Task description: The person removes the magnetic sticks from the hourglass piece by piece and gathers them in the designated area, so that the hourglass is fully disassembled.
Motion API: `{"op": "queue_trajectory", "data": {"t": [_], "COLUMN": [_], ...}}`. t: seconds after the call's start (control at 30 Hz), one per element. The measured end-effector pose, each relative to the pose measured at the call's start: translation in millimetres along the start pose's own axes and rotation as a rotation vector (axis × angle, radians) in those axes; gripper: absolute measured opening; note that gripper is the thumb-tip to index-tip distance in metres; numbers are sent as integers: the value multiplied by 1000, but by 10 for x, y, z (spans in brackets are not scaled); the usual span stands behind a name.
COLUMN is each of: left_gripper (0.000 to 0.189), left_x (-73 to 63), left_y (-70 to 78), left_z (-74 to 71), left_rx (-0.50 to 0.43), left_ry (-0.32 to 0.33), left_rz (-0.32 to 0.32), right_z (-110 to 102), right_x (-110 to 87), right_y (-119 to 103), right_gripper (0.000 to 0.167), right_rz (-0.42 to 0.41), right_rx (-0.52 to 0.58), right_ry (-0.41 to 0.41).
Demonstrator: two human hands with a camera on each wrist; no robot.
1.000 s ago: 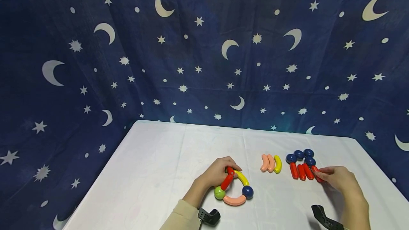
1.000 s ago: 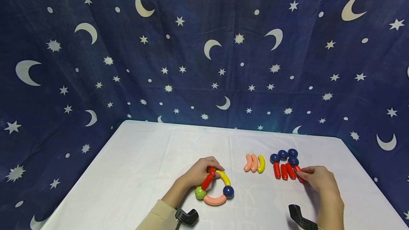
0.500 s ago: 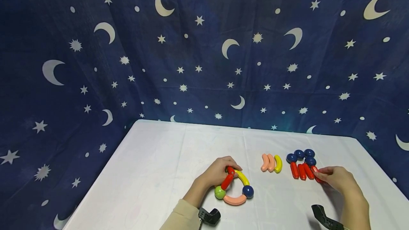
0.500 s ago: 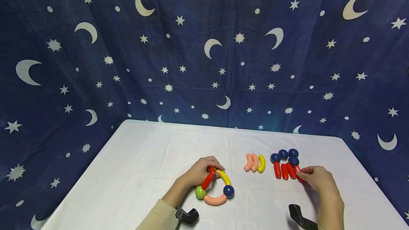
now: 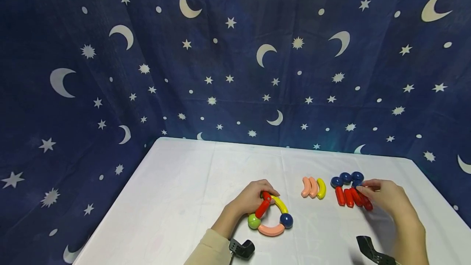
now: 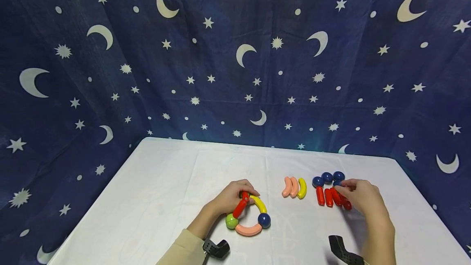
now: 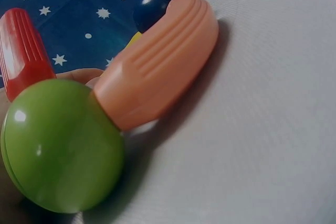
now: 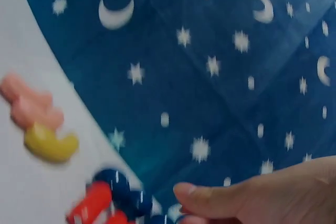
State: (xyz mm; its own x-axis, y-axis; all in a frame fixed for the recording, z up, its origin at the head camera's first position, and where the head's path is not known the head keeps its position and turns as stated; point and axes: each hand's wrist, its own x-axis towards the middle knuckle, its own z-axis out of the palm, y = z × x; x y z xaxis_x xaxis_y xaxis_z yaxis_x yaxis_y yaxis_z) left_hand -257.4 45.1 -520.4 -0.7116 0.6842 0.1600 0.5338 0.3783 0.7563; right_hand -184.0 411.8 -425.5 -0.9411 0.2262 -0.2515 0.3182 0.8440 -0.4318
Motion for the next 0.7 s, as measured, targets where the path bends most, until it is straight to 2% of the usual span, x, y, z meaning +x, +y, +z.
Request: {"op": "queue_trajectory", "data": {"t": [0.1, 0.2, 0.27, 0.37, 0.47, 0.7], "left_gripper": [23, 22, 21, 20, 19, 21], "left_x": [1, -1, -2, -3, 1, 10], "left_y": [3, 4, -2, -11, -19, -20], "left_z": [-1, -2, -5, -3, 2, -10], "left_rx": [-12, -21, -20, -11, 12, 16], "left_ry": [0, 3, 7, 18, 32, 49], "left_rz": [-7, -5, 5, 33, 63, 68], "right_z": [61, 218, 363, 586, 778, 1004], "right_x": [-78, -165, -214, -279, -322, -326], "right_y": [-344, -751, -1026, -1357, -1538, -1640], "right_gripper": [53, 40, 33, 29, 30, 33], "right_rz": [-141, -325, -453, -611, -713, -818], "right_rx": [-23, -14, 10, 21, -17, -42], "right_ry": [82, 153, 145, 61, -13, -65]}}
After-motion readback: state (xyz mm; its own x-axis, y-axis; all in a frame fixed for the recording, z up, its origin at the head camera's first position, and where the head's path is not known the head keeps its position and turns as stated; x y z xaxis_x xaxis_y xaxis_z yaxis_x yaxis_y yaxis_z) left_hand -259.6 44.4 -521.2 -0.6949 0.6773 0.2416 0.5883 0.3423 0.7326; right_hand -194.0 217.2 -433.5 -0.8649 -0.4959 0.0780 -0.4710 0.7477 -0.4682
